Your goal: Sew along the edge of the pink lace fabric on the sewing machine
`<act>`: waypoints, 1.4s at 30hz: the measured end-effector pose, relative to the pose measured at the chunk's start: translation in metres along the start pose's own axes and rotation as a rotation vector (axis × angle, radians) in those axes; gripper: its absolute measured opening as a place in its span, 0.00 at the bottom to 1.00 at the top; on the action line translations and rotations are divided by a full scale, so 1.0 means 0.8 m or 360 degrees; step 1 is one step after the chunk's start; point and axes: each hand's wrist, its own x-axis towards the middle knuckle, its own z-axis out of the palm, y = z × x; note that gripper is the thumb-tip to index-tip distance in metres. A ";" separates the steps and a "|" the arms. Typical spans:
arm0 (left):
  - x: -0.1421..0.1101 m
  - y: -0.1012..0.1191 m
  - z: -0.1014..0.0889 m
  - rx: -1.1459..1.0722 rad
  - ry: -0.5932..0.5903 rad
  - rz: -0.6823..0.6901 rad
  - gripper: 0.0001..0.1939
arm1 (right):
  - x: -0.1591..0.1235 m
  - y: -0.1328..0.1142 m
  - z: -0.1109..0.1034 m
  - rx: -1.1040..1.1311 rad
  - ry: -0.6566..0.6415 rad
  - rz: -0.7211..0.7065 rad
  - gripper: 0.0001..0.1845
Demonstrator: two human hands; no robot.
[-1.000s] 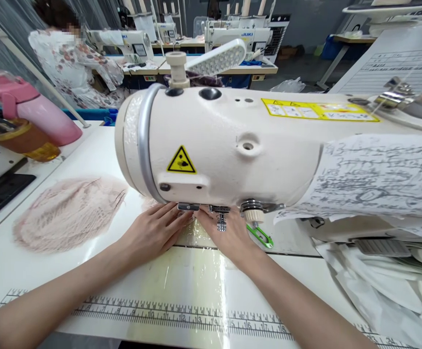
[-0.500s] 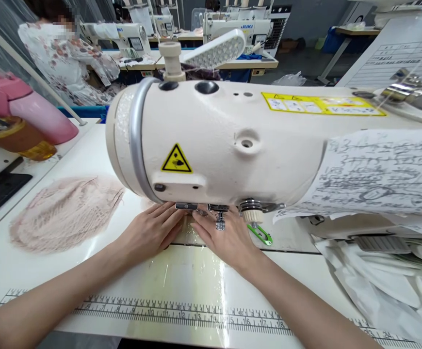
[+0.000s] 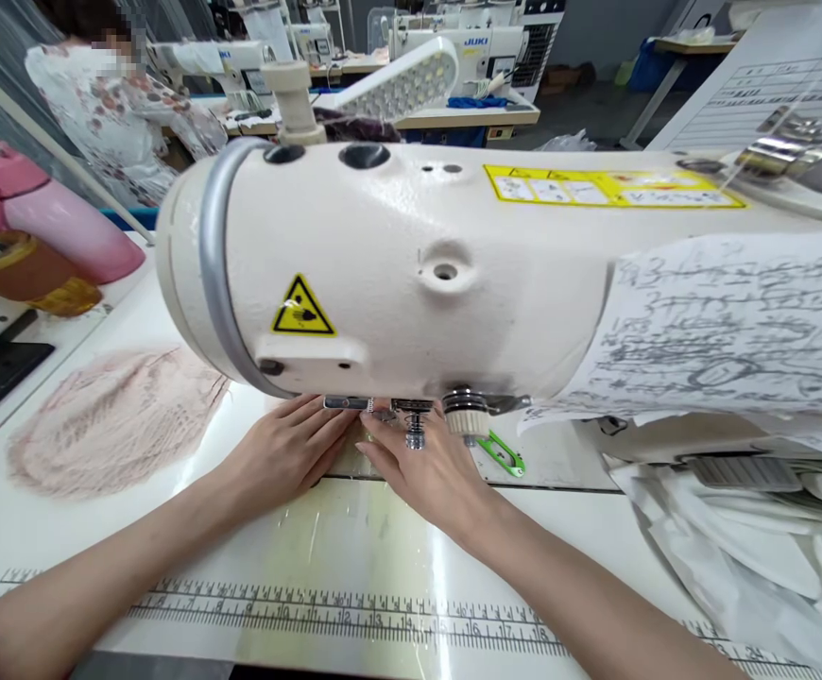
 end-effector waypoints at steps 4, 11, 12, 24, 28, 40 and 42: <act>-0.001 0.000 0.000 -0.0008 -0.0041 -0.0031 0.16 | 0.003 -0.003 -0.002 -0.0003 0.0027 -0.0026 0.20; -0.001 0.000 0.001 -0.0066 -0.0139 -0.0112 0.17 | 0.002 -0.006 0.000 -0.0131 -0.0003 0.0005 0.21; -0.001 0.000 0.001 -0.0077 -0.0157 -0.0127 0.18 | 0.002 -0.006 0.001 -0.0155 -0.0014 0.0008 0.21; -0.003 0.001 0.005 -0.0130 -0.0190 -0.0225 0.19 | -0.001 -0.005 0.015 -0.0404 0.0120 -0.0040 0.22; -0.004 0.001 0.005 -0.0141 -0.0217 -0.0256 0.20 | 0.001 -0.006 0.011 -0.0363 0.0077 -0.0012 0.22; -0.005 0.007 0.002 -0.0019 -0.0162 -0.0244 0.21 | 0.017 0.007 0.000 0.0217 -0.0108 0.0439 0.22; -0.006 0.011 -0.002 0.0030 -0.0119 -0.0277 0.20 | 0.015 0.010 0.002 0.0211 -0.0072 0.0394 0.20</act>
